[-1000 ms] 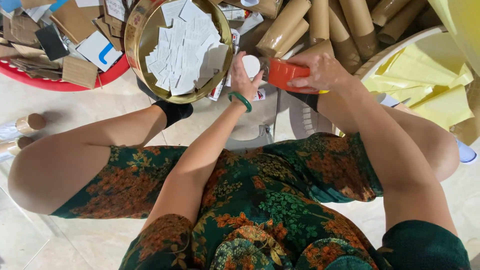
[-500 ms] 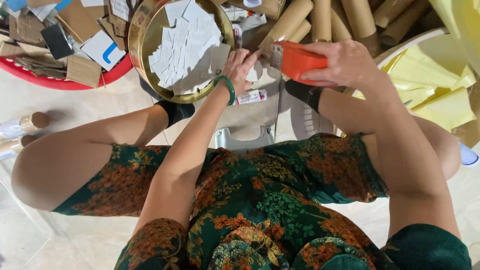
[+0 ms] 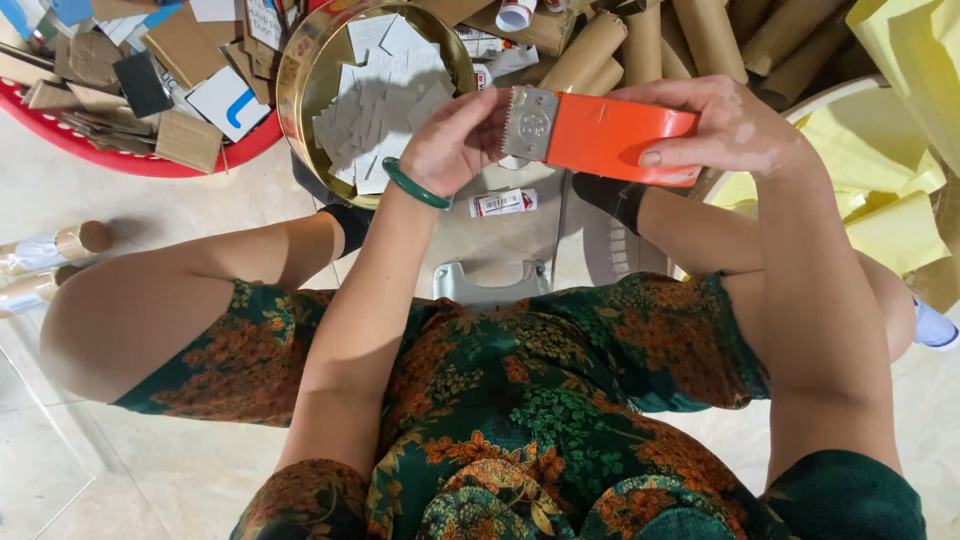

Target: Packing and labeling cardboard tubes and components.

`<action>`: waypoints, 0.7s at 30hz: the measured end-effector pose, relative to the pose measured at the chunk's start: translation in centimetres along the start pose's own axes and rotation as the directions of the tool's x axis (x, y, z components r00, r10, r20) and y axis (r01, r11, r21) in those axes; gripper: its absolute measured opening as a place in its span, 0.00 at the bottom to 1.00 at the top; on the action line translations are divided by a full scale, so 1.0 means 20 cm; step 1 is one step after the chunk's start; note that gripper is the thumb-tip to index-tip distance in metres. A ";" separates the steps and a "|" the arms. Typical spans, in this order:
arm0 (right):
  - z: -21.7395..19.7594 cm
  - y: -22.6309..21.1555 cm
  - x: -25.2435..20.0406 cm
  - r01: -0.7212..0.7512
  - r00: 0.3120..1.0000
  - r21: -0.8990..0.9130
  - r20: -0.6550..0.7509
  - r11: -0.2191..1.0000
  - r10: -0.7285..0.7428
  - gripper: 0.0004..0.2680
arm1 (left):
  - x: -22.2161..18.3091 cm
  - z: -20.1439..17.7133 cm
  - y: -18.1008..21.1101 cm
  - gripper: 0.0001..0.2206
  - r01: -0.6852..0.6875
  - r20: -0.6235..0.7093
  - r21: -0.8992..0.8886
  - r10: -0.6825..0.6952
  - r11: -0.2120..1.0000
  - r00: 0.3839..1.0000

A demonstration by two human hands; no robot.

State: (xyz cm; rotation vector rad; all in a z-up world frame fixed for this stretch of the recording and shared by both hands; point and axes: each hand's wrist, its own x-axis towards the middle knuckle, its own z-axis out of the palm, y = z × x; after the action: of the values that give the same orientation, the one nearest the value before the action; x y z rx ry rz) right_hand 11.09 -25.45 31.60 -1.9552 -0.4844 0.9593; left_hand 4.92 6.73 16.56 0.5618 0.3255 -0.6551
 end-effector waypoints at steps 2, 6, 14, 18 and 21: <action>0.01 0.00 0.00 -0.003 1.000 0.042 -0.013 0.999 0.004 0.22 | 0.03 -0.06 -0.07 0.10 -0.042 0.004 0.008 0.042 0.999 0.999; 0.03 0.01 0.02 -0.021 1.000 -0.019 -0.001 1.000 0.021 0.22 | 0.09 -0.13 -0.18 0.09 -0.106 -0.031 -0.030 0.106 0.994 0.994; 0.02 0.05 0.04 0.030 1.000 -0.051 -0.008 0.998 -0.030 0.22 | 0.06 0.00 -0.19 0.12 -0.016 0.118 -0.297 0.053 0.955 0.992; 0.03 0.02 0.07 0.001 1.000 -0.049 -0.006 0.999 -0.001 0.22 | 0.06 0.04 -0.15 0.19 -0.077 -0.077 -0.385 0.051 0.920 0.996; 0.01 -0.01 0.07 -0.071 0.994 -0.217 0.063 0.974 0.087 0.25 | 0.14 -0.21 -0.27 0.16 -0.132 -0.172 -0.182 0.101 0.974 0.980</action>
State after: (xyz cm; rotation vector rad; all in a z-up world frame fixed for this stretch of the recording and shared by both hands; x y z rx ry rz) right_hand 11.93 -24.32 31.09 -2.1524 -0.5751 1.0682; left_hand 2.99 4.43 9.80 0.4449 0.4988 -0.4588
